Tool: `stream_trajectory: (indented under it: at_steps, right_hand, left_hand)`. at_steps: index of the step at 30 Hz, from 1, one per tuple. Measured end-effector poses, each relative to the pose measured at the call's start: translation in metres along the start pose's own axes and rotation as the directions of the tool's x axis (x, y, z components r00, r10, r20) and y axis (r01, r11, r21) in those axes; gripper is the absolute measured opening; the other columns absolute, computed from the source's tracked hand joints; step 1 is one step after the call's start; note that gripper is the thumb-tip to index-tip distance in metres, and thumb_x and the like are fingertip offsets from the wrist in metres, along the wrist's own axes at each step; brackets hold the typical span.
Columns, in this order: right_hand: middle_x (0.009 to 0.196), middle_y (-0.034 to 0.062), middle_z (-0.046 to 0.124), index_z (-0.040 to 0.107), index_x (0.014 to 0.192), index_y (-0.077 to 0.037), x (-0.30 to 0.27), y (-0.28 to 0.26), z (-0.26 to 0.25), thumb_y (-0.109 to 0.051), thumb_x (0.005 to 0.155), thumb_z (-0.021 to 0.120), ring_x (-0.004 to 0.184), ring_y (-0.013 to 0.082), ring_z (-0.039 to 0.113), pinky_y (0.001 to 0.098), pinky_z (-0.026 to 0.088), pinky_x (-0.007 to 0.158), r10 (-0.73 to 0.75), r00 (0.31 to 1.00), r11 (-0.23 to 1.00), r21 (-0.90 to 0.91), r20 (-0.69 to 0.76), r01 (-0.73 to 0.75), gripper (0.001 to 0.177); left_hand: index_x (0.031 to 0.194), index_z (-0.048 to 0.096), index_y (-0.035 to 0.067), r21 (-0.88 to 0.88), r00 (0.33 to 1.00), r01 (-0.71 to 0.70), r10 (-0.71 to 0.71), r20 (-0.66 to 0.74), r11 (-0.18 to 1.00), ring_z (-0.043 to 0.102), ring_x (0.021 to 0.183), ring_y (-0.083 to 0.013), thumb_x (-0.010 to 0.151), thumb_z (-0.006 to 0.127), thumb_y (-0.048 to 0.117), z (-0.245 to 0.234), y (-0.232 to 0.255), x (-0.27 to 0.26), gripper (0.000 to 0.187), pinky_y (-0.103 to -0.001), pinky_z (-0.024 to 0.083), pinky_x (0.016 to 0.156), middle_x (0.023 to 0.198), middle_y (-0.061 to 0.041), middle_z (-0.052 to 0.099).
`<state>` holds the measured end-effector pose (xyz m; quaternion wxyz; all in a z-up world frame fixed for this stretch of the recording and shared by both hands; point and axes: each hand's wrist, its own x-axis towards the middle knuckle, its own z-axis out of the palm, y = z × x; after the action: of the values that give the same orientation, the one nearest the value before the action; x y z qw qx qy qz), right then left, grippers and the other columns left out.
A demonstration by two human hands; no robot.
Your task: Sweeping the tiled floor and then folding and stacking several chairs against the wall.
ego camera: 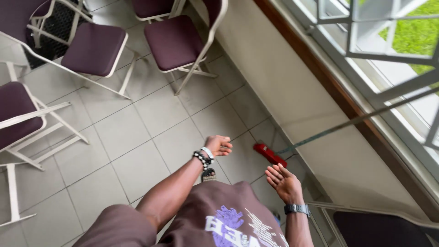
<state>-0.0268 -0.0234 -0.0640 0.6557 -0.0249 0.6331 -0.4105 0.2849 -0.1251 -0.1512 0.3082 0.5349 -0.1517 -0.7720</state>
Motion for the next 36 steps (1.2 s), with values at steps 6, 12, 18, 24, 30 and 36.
stream_trajectory:
  at_steps: [6,12,18,24,30,36]
  right_hand:
    - [0.116,0.0144,0.071,0.062,0.125,-0.005,0.051,-0.002,0.131,-0.029,0.104,0.048,0.105,0.0273,0.069,0.0414,0.056,0.092,0.144,0.984,0.975,-0.184,0.100,-0.124,0.035]
    - [0.101,0.0123,0.077,0.062,0.110,-0.008,0.115,-0.048,0.268,-0.022,0.104,0.045,0.097,0.0263,0.073,0.0406,0.056,0.086,0.235,0.949,0.909,-0.392,0.208,-0.139,0.023]
    - [0.096,0.0102,0.074,0.066,0.106,-0.008,0.221,-0.114,0.414,-0.029,0.103,0.054,0.090,0.0240,0.071,0.0406,0.056,0.083,0.182,0.939,0.810,-0.585,0.291,0.024,0.024]
    - [0.126,0.0275,0.059,0.049,0.138,0.010,0.369,-0.221,0.571,-0.048,0.094,0.080,0.109,0.0385,0.064,0.0497,0.056,0.092,-0.049,0.983,0.738,-0.656,0.179,0.156,0.079]
    - [0.147,0.0258,0.050,0.041,0.149,0.003,0.421,-0.339,0.695,-0.055,0.086,0.079,0.124,0.0360,0.059,0.0459,0.053,0.103,-0.500,0.865,0.277,-0.937,0.048,0.212,0.094]
    - [0.153,0.0231,0.041,0.030,0.156,-0.003,0.485,-0.388,0.735,-0.048,0.086,0.081,0.133,0.0349,0.052,0.0468,0.043,0.109,-0.446,0.888,0.332,-0.900,0.116,0.284,0.098]
  left_hand:
    - [0.116,0.066,0.000,-0.190,0.958,-0.172,0.119,-0.262,0.967,0.072,0.073,-0.0252,0.092,0.066,0.016,-0.148,0.071,-0.061,0.029,-0.036,0.058,0.063,0.090,-0.013,0.072]
    - [0.120,0.060,0.002,-0.395,0.851,-0.398,0.172,-0.497,0.828,0.069,0.088,-0.0282,0.097,0.061,0.022,-0.262,0.089,-0.119,0.030,-0.040,0.057,0.079,0.098,-0.012,0.069]
    - [0.124,0.058,-0.001,-0.499,0.752,-0.522,0.097,-0.652,0.691,0.066,0.095,-0.0297,0.097,0.064,0.023,-0.339,0.077,-0.132,0.037,-0.043,0.056,0.086,0.104,-0.013,0.065]
    - [0.120,0.058,0.000,-0.597,0.618,-0.534,-0.205,-0.759,0.599,0.066,0.099,-0.0295,0.099,0.065,0.022,-0.383,0.166,-0.115,0.031,-0.044,0.056,0.092,0.105,-0.011,0.065]
    - [0.119,0.061,0.000,-0.364,0.637,-0.477,0.029,-0.770,0.800,0.069,0.095,-0.0343,0.100,0.060,0.018,-0.394,0.322,-0.098,0.026,-0.045,0.056,0.087,0.105,-0.018,0.068]
    - [0.119,0.061,-0.005,-0.089,0.513,-0.306,0.085,-0.854,0.948,0.072,0.090,-0.0348,0.102,0.060,0.013,-0.397,0.395,-0.086,0.025,-0.042,0.060,0.082,0.106,-0.022,0.071]
